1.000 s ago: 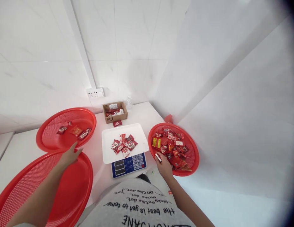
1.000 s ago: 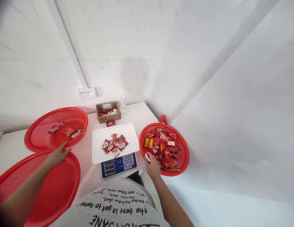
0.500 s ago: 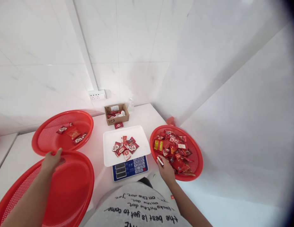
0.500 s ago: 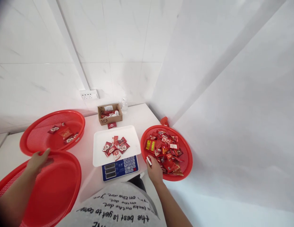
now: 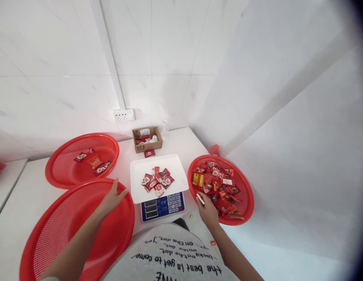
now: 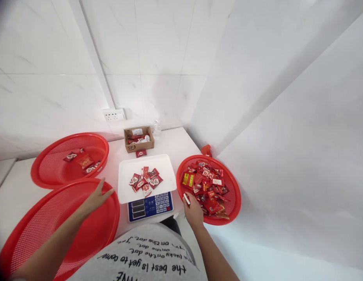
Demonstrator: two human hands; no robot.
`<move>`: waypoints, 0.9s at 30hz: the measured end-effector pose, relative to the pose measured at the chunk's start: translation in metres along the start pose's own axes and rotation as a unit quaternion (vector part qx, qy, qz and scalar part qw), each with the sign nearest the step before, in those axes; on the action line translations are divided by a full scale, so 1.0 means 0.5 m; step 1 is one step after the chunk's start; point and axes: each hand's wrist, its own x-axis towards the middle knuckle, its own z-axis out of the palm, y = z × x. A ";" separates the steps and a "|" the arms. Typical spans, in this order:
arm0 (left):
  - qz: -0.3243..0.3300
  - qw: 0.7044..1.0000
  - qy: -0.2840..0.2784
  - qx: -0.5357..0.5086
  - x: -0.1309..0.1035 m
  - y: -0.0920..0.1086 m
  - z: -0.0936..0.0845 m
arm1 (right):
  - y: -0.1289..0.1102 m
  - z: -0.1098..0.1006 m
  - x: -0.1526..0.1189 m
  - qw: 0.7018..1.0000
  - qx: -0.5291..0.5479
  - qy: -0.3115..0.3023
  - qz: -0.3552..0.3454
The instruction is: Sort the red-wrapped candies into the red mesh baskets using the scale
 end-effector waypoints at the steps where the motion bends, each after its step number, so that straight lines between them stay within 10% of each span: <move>1: 0.010 0.999 -0.013 0.047 -0.001 0.010 0.002 | 0.000 0.000 0.000 1.000 0.000 0.001 -0.002; 10: 0.276 0.940 -0.009 0.202 0.024 0.116 0.121 | 0.002 0.002 0.000 1.000 -0.009 0.003 -0.002; 15: 0.303 0.907 -0.003 0.292 0.059 0.136 0.185 | -0.002 0.003 0.000 1.000 -0.007 0.008 -0.004; 27: 0.239 0.938 0.024 0.252 0.057 0.148 0.125 | -0.008 -0.004 -0.003 1.000 -0.014 0.003 0.004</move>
